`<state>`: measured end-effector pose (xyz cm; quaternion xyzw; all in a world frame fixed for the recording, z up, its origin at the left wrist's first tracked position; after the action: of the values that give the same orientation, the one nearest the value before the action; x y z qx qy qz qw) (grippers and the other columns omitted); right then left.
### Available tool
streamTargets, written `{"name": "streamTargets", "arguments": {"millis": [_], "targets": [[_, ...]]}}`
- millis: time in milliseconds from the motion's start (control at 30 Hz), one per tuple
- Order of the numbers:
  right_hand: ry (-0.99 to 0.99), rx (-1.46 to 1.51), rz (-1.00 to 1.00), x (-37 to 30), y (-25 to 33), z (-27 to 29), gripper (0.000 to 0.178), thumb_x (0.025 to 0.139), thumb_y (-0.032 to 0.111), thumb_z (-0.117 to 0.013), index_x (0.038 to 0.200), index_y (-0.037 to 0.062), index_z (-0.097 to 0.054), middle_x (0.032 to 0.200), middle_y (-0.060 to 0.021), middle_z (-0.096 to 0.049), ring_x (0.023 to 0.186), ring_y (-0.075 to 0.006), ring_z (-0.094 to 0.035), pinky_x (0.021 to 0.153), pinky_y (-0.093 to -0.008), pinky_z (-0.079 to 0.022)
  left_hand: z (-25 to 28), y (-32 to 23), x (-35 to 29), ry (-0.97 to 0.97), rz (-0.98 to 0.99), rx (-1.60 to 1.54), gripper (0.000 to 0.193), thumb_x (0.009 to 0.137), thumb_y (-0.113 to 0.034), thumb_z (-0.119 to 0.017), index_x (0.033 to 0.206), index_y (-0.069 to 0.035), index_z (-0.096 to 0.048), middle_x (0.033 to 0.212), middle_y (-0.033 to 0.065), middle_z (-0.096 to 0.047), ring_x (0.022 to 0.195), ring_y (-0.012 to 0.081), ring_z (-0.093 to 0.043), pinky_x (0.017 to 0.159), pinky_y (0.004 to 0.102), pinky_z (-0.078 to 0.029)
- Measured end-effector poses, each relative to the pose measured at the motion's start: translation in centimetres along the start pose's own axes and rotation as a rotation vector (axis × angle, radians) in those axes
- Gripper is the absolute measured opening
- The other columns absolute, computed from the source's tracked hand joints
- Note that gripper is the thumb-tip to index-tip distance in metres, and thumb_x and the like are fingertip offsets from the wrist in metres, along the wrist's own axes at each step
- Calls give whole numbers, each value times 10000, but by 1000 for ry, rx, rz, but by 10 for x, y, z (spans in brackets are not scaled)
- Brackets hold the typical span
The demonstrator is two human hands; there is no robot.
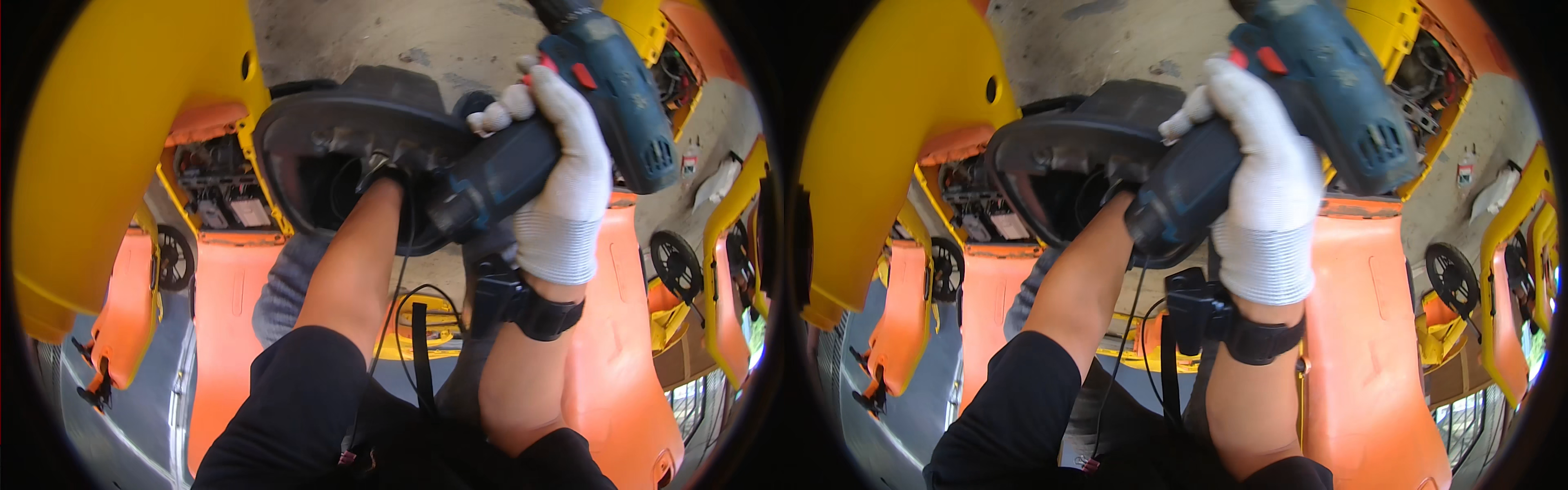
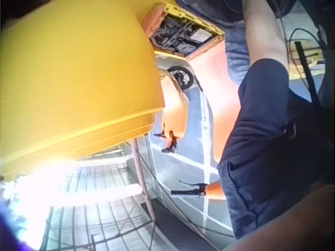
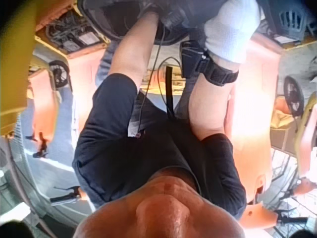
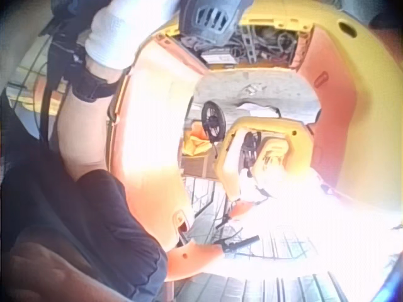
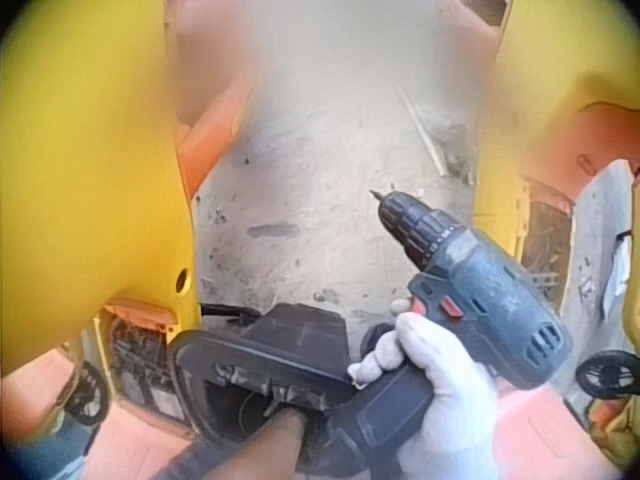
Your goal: The person uses a corded power drill to fasten screws into the yellow and orange body panels of a scooter. They work on the front and side sections, repeatedly positioning the drill and tightening fasteners while seated on the scooter frame.
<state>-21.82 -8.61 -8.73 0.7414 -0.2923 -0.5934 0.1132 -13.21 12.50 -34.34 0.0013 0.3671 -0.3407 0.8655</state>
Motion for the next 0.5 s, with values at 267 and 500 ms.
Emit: {"name": "streamTargets", "arguments": {"millis": [267, 500], "targets": [[73, -139, 163, 3, 11, 5, 257, 923, 172, -610, 1042, -55, -615, 770, -74, -599, 717, -185, -612, 722, -309, -513, -5, 17, -14, 30, 8, 69, 257, 874, -162, -540, 1074, -40, -644, 1104, 189, -652, 1060, 365, -597, 916, 417, -476], [-11, 3, -51, 7, 9, 8, 209, 899, 179, -631, 857, -26, -648, 725, -78, -622, 680, -171, -607, 677, -295, -498, -3, 38, -34, 57, 51, 125, 254, 873, -163, -541, 1069, -40, -645, 1104, 188, -653, 1056, 367, -599, 914, 418, -476]]}}
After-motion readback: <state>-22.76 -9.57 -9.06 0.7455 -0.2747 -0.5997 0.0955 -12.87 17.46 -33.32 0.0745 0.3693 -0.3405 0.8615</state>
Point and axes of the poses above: each hand's wrist, its own x-axis towards the middle knuckle, its own z-axis out of the back of the hand, y = z × x, the point moved 8 cm from there along x, towards the middle knuckle
